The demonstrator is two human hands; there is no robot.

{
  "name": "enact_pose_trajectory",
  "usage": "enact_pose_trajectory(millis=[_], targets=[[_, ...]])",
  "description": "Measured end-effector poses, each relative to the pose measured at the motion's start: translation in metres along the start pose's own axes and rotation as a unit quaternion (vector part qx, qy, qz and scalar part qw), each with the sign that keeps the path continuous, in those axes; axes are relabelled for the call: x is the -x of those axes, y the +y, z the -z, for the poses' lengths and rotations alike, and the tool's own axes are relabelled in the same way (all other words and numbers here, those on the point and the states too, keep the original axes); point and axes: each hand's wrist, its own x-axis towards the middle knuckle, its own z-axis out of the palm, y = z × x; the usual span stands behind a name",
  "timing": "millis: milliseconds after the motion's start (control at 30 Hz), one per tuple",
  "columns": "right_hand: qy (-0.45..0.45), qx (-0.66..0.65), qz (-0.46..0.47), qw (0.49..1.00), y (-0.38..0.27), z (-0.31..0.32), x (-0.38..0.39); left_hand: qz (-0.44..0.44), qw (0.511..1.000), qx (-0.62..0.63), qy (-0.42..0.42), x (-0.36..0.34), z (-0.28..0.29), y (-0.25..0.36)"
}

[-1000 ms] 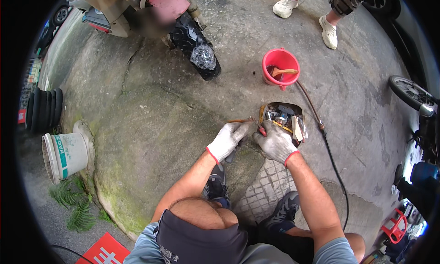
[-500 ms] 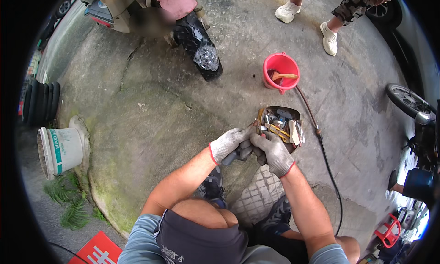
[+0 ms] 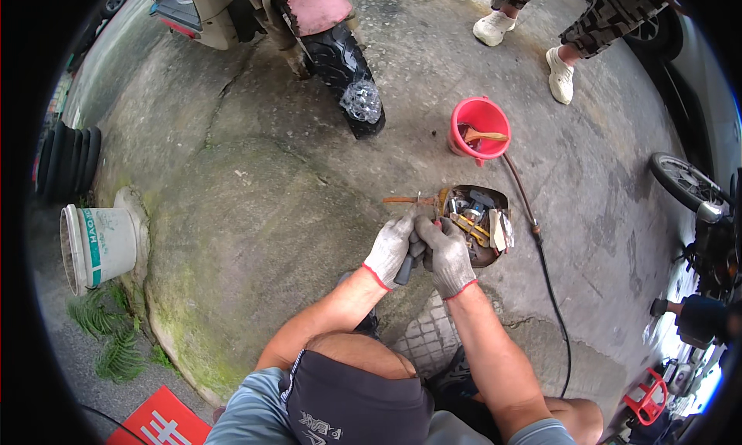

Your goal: Repairing a punctured tire on a pink electric scooter by applying a patch.

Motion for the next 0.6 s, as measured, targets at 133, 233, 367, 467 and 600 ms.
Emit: enact_pose_trajectory(millis=[133, 233, 367, 467, 600], targets=[[0.070, 0.000, 0.016, 0.997, 0.011, -0.012, -0.005, -0.024, 0.999, 0.003, 0.027, -0.004, 0.002, 0.000], [0.077, 0.005, 0.012, 0.997, 0.019, -0.013, -0.012, -0.005, 0.999, -0.008, 0.038, -0.006, 0.008, 0.003], [0.091, -0.014, 0.016, 0.996, 0.029, -0.017, -0.020, -0.008, 0.999, 0.011, 0.048, -0.006, 0.010, 0.004], [0.095, -0.043, 0.013, 0.994, 0.035, -0.017, -0.024, -0.018, 0.998, -0.002, 0.062, -0.005, 0.006, 0.008], [0.099, -0.073, 0.017, 0.992, 0.037, -0.023, -0.025, -0.027, 0.997, 0.004, 0.074, -0.002, 0.009, 0.012]])
